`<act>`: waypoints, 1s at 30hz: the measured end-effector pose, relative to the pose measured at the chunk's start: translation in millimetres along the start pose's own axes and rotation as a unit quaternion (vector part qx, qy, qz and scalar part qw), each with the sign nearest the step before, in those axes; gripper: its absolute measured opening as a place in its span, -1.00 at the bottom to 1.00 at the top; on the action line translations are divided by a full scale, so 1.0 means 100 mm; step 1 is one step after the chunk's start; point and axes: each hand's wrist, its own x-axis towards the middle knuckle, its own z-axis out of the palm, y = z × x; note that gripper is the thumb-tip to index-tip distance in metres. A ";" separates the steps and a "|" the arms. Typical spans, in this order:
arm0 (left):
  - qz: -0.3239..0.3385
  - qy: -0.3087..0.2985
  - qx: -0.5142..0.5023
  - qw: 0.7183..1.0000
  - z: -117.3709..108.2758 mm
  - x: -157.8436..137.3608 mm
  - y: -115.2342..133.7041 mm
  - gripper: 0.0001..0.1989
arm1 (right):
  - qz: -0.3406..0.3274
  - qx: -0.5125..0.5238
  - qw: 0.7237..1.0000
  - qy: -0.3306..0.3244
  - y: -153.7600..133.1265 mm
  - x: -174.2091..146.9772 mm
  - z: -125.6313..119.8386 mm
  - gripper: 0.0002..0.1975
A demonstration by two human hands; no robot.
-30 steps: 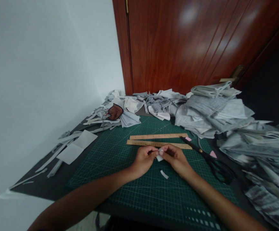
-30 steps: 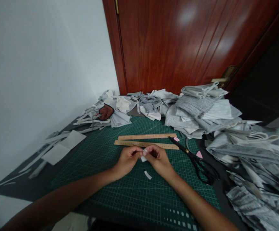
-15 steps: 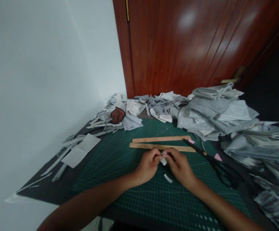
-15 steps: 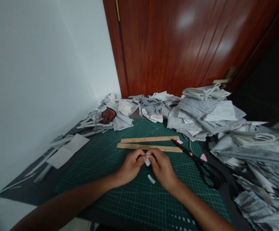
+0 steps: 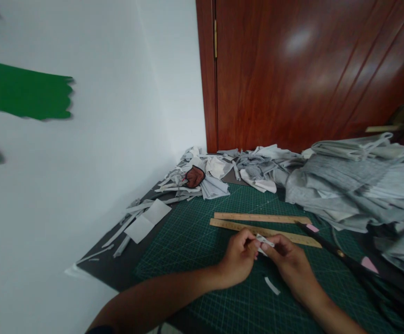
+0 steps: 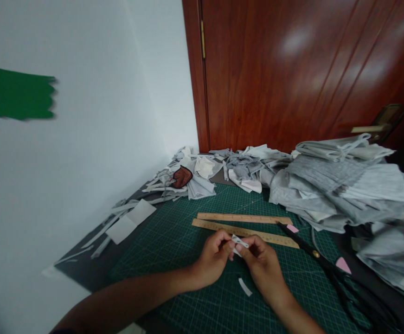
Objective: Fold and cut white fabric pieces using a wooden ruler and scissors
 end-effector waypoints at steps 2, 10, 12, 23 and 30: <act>-0.020 -0.022 -0.025 0.999 0.00 0.02 -0.02 -0.69 | -0.013 -0.012 1.000 -0.004 0.01 0.01 -0.01 -0.66; -0.057 -0.070 -0.001 0.996 -0.03 0.05 -0.02 -0.73 | -0.037 -0.053 0.998 -0.012 0.08 0.03 -0.07 -0.70; -0.049 -0.054 0.003 0.997 -0.03 0.04 -0.01 -0.75 | -0.048 -0.062 0.997 -0.002 0.11 0.01 -0.06 -0.73; 0.041 -0.070 0.064 0.995 -0.17 0.21 0.12 -0.68 | -0.207 -0.174 0.960 -0.068 -0.08 0.04 -0.14 -0.82; 0.065 0.049 0.241 0.967 -0.56 0.53 0.27 -0.69 | -0.071 -0.041 0.997 -0.007 -0.24 0.42 -0.67 -0.53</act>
